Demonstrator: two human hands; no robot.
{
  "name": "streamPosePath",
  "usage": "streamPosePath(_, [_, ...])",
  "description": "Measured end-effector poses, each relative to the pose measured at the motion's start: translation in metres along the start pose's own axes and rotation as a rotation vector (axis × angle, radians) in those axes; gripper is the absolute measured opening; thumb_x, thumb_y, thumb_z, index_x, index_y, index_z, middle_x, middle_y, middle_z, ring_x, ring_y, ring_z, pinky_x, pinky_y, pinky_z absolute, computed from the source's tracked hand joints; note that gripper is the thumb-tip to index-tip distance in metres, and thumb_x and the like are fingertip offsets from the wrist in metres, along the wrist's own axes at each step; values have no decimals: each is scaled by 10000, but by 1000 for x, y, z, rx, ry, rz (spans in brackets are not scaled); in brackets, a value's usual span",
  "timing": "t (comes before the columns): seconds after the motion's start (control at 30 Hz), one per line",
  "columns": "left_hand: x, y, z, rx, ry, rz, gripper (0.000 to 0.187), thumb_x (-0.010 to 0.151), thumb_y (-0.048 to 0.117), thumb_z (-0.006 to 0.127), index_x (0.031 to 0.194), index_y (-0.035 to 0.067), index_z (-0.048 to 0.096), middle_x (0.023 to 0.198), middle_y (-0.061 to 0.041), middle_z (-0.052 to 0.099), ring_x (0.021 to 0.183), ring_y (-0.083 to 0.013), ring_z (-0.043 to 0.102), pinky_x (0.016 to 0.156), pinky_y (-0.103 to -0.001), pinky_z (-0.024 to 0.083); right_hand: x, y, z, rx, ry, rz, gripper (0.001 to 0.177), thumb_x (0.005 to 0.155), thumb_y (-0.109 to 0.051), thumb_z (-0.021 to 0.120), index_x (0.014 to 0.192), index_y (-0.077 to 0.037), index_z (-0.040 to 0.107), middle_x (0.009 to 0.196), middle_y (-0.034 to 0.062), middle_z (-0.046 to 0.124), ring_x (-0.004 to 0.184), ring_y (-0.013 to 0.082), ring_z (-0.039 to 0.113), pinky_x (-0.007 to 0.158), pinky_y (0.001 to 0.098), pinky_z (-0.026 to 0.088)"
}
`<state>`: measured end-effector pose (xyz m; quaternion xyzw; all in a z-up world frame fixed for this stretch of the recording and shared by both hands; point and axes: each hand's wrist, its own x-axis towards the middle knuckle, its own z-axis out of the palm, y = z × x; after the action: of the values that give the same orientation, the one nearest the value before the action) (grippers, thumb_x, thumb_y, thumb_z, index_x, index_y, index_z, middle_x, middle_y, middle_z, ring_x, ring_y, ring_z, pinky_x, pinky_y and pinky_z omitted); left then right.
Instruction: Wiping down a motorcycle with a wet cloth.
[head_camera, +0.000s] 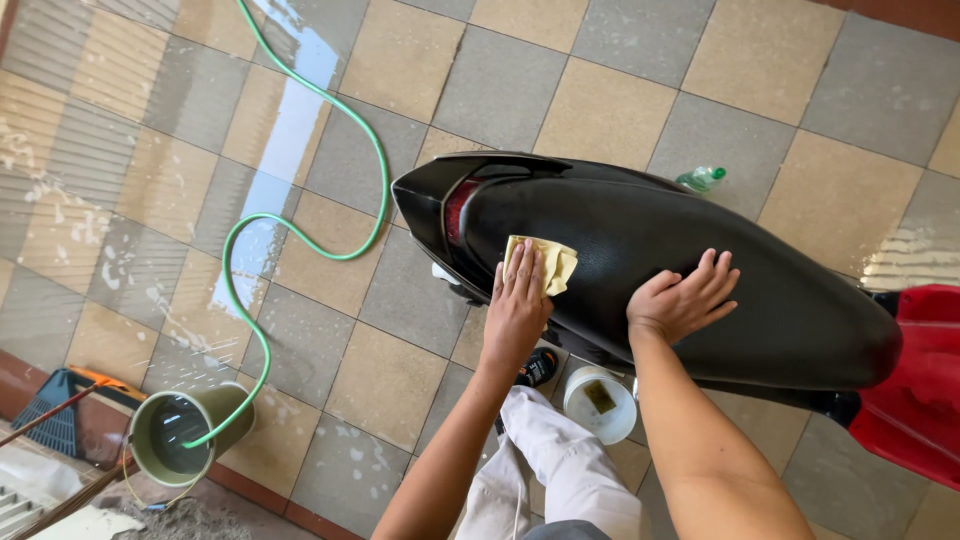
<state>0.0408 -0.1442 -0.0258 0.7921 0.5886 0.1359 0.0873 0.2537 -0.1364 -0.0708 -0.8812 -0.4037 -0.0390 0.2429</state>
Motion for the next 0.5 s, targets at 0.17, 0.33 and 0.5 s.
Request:
streamPosePath(0.17, [22, -23, 12, 16, 78, 5, 638, 954, 181, 580, 1534, -35, 426, 1645, -206, 362, 1561, -303, 305, 1272, -480, 263, 0, -1, 2, 10, -15, -1, 602, 913, -178, 496, 1498, -37, 503, 1637, 175, 409, 1542, 432, 298, 1197, 732, 154])
streamPosePath(0.33, [69, -50, 7, -13, 142, 36, 612, 965, 186, 621, 1496, -61, 447, 1620, -248, 370, 1544, -336, 309, 1260, -495, 281, 0, -1, -2, -12, -22, 16, 606, 912, -179, 492, 1498, -25, 498, 1635, 180, 405, 1543, 439, 293, 1197, 733, 146])
streamPosePath(0.5, [88, -53, -14, -181, 106, -14, 555, 917, 175, 662, 1415, -23, 521, 1564, -201, 450, 1520, -342, 359, 1244, -507, 305, -1, -2, -1, -14, -10, -1, 604, 912, -173, 484, 1500, -34, 498, 1644, 167, 399, 1548, 429, 289, 1203, 726, 144])
